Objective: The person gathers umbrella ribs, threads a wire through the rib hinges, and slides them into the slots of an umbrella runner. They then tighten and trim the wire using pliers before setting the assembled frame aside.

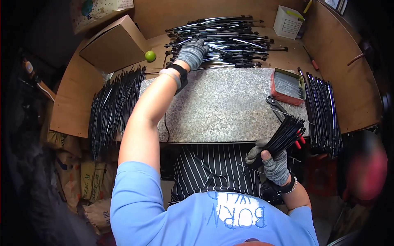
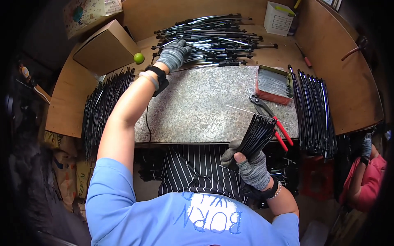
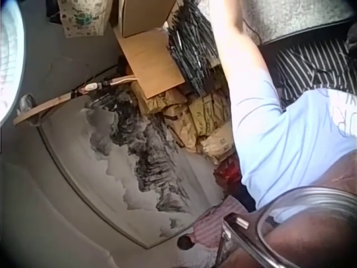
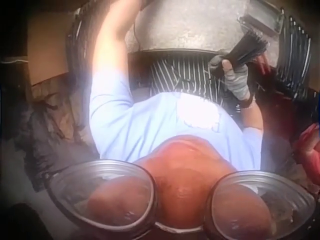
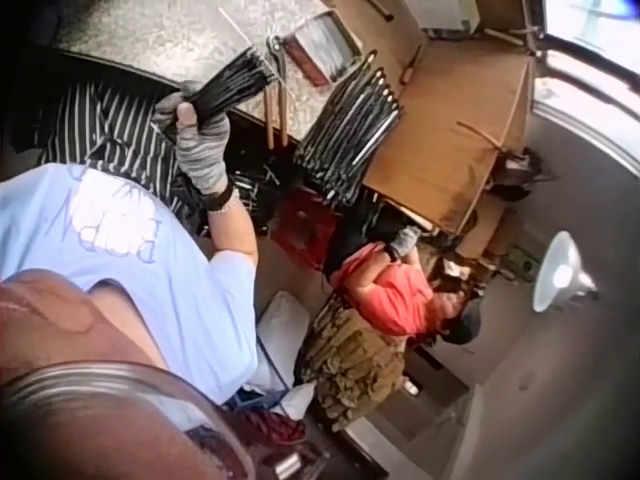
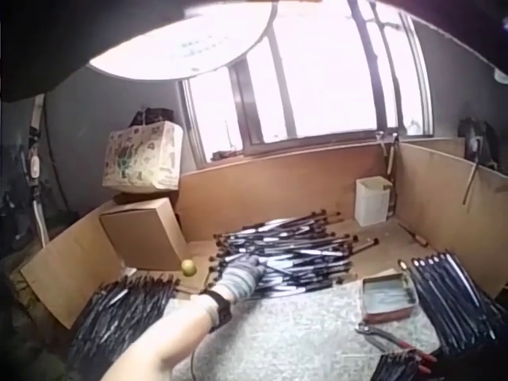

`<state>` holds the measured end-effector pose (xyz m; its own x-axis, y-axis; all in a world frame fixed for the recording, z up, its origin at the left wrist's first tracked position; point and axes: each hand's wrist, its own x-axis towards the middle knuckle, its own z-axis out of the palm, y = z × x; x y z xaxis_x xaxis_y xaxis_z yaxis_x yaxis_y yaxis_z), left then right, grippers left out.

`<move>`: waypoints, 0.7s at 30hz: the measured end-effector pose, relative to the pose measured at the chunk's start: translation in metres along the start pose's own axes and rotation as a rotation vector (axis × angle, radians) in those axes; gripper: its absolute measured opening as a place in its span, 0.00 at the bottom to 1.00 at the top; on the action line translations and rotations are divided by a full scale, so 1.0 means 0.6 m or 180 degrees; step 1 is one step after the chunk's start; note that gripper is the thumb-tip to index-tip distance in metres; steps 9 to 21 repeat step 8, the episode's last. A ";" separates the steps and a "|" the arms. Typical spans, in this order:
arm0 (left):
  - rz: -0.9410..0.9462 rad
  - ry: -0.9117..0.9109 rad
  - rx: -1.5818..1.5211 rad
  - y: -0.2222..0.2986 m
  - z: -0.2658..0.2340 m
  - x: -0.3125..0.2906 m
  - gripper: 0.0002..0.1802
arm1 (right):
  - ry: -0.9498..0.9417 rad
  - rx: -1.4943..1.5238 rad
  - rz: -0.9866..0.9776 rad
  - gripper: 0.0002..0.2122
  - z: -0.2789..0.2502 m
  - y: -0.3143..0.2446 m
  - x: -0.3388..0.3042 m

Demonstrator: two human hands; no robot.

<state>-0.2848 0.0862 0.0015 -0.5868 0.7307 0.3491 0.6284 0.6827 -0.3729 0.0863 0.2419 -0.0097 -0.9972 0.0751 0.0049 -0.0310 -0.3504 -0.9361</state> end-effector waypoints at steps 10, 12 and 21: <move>-0.1600 0.2238 0.0070 -0.210 -0.158 -0.044 0.17 | 0.0230 0.0241 0.0062 0.21 0.008 0.000 -0.016; -0.1600 0.2238 0.0070 -0.210 -0.158 -0.044 0.17 | 0.0230 0.0241 0.0062 0.21 0.008 0.000 -0.016; -0.1600 0.2238 0.0070 -0.210 -0.158 -0.044 0.17 | 0.0230 0.0241 0.0062 0.21 0.008 0.000 -0.016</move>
